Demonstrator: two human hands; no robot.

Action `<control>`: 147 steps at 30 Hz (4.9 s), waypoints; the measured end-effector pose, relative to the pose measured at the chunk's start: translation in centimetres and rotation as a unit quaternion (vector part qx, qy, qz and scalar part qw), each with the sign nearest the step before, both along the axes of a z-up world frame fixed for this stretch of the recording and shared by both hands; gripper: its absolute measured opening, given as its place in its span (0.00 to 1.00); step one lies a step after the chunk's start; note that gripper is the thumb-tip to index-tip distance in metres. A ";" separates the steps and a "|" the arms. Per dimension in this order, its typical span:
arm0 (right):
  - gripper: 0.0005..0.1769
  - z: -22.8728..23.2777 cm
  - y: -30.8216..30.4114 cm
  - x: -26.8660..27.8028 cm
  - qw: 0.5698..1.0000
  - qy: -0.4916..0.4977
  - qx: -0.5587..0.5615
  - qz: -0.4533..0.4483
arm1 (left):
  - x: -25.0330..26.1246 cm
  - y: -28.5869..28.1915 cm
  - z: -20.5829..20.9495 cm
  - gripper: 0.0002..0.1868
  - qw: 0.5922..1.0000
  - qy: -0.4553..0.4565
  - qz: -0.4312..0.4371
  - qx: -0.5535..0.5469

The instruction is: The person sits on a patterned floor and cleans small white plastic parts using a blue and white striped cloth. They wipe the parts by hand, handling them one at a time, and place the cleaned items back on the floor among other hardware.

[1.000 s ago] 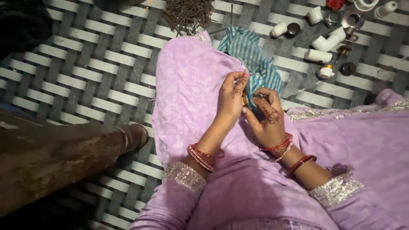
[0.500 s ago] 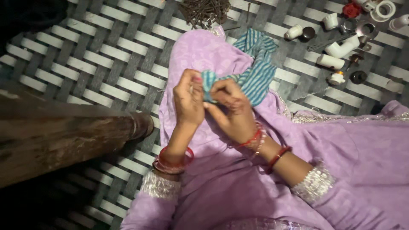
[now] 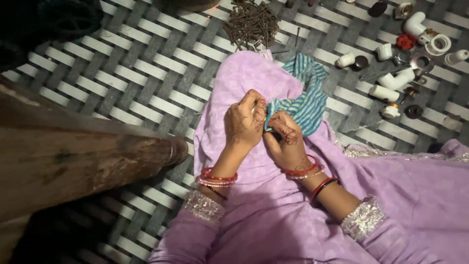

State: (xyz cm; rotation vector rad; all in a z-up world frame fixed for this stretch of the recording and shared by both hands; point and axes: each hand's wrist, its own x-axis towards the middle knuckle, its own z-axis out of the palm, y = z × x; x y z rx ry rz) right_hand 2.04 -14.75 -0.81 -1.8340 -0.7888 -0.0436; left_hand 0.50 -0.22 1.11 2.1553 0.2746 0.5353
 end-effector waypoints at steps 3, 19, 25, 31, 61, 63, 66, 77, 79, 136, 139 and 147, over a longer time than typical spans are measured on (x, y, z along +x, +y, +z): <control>0.10 0.3 -0.1 0.0 1.000 0.000 -0.001 0.003 | -0.1 0.0 0.2 0.11 1.000 0.000 0.008 0.000; 0.03 7.3 4.9 4.7 0.982 0.142 0.121 0.016 | 4.4 0.4 -1.5 0.10 0.855 -0.262 -0.008 -0.447; 0.05 4.9 6.5 8.8 0.984 -0.011 0.093 -0.151 | 9.8 -0.9 -1.5 0.16 0.827 -0.242 0.001 -0.508; 0.06 1.5 7.0 13.5 0.968 0.108 0.096 -0.203 | 10.8 -0.8 -0.9 0.21 0.919 -0.104 0.017 -0.380; 0.05 6.2 5.2 11.3 0.886 0.372 0.260 0.095 | 6.2 -0.5 0.1 0.17 0.826 -0.212 0.044 -0.521; 0.05 5.9 3.5 11.9 0.911 0.322 0.241 0.094 | 6.6 -0.8 0.0 0.16 0.847 -0.191 0.038 -0.495; 0.04 4.7 -0.3 15.6 0.941 0.285 0.181 -0.023 | 10.1 -2.3 -0.5 0.16 0.862 -0.162 0.031 -0.478; 0.12 1.8 -1.8 20.3 0.938 0.270 0.204 -0.078 | 13.7 0.1 -0.6 0.20 0.855 -0.039 -0.006 -0.517; 0.13 2.1 -1.3 18.8 0.959 0.267 0.058 -0.077 | 14.2 -0.1 -1.5 0.22 0.854 -0.044 -0.021 -0.519; 0.15 2.5 -9.7 19.9 0.992 0.007 -0.113 0.055 | 17.3 -3.6 -5.2 0.20 0.792 0.161 -0.182 -0.560; 0.10 2.3 -9.6 20.4 0.986 0.001 -0.164 0.038 | 17.3 -3.6 -5.2 0.19 0.814 0.186 -0.192 -0.515; 0.07 1.2 -9.4 20.4 0.990 0.130 -0.057 0.021 | 17.1 -3.7 -4.1 0.19 0.813 0.141 -0.197 -0.530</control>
